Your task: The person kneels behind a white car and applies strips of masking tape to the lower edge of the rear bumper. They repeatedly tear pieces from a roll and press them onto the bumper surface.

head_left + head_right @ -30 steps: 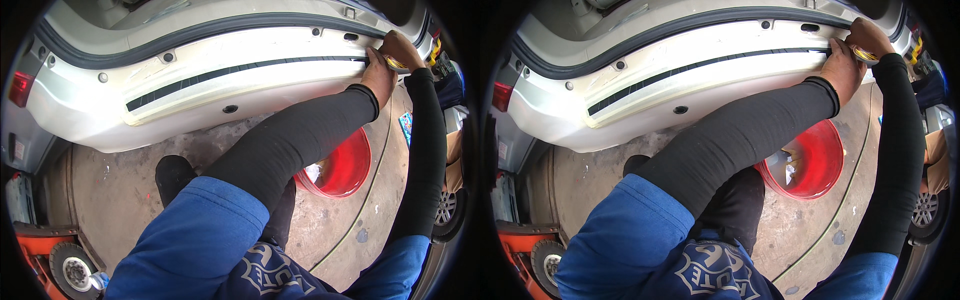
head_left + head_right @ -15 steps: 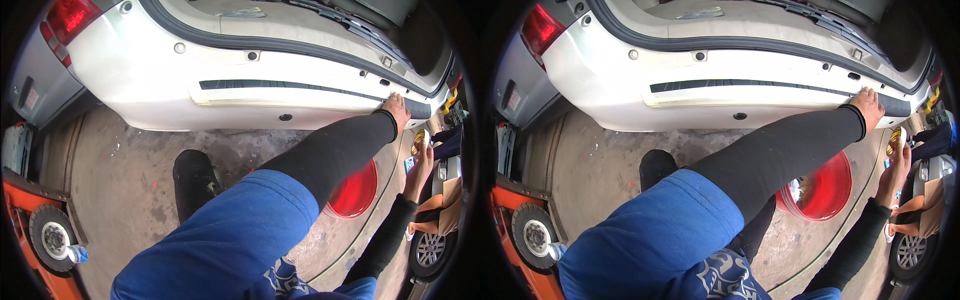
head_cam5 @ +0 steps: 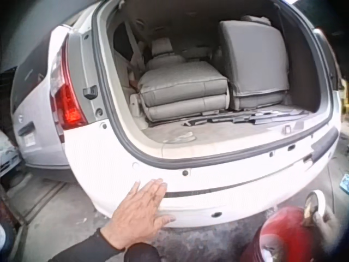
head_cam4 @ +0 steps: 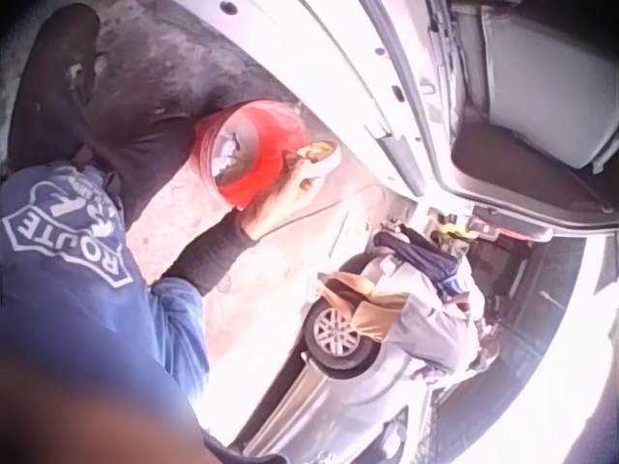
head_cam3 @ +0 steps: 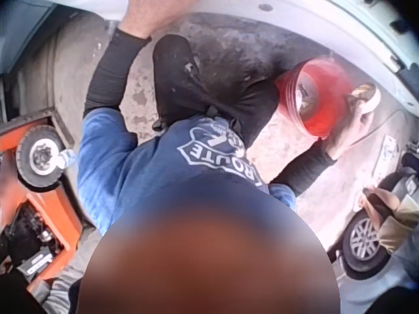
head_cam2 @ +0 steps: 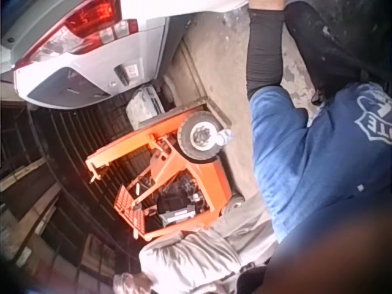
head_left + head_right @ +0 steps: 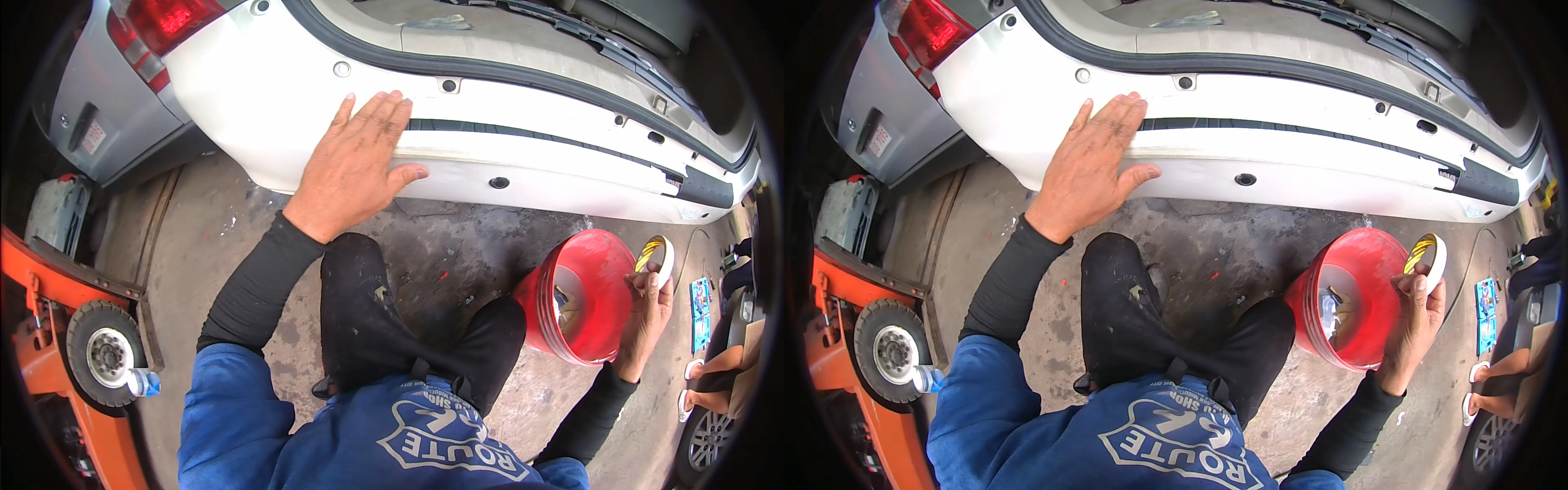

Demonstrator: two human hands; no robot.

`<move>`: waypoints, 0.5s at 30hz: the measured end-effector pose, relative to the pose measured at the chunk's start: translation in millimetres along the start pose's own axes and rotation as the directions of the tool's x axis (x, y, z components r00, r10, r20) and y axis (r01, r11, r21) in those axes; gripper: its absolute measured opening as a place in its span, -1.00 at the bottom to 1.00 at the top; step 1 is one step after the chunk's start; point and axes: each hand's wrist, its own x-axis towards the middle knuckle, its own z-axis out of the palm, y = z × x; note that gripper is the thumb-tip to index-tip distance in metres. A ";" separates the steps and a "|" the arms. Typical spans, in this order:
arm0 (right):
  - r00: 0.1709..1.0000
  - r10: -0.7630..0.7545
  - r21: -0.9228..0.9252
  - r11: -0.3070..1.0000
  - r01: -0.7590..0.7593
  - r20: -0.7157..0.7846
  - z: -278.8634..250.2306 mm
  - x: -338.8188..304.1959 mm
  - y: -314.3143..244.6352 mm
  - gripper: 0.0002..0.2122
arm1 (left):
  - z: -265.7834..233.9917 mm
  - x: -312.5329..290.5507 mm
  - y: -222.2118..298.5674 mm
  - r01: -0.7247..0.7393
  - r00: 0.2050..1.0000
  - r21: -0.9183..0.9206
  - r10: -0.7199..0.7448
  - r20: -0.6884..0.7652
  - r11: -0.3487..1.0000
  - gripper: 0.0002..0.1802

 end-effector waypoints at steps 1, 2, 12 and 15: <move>1.000 0.007 -0.058 0.998 -0.006 0.020 10.5 -3.3 -3.7 -0.78 | -7.2 -1.9 -4.8 -0.001 0.999 -0.017 0.000 -0.054 1.000 -0.17; 0.999 0.022 -0.114 0.993 -0.018 0.035 22.5 -7.7 -7.4 -0.77 | -14.5 -3.3 -7.5 0.028 0.999 -0.034 -0.029 -0.041 0.999 -0.21; 0.803 0.031 -0.108 0.993 0.042 0.595 137.1 -29.9 -8.7 -0.77 | -20.6 -13.1 105.9 -0.116 0.941 -0.951 -0.276 -0.198 0.285 -0.62; 0.782 -0.064 -0.184 0.957 0.223 0.620 147.8 -30.8 -5.4 -0.79 | -16.4 -9.5 124.9 -0.137 0.944 -0.946 -0.252 -0.215 0.294 -0.50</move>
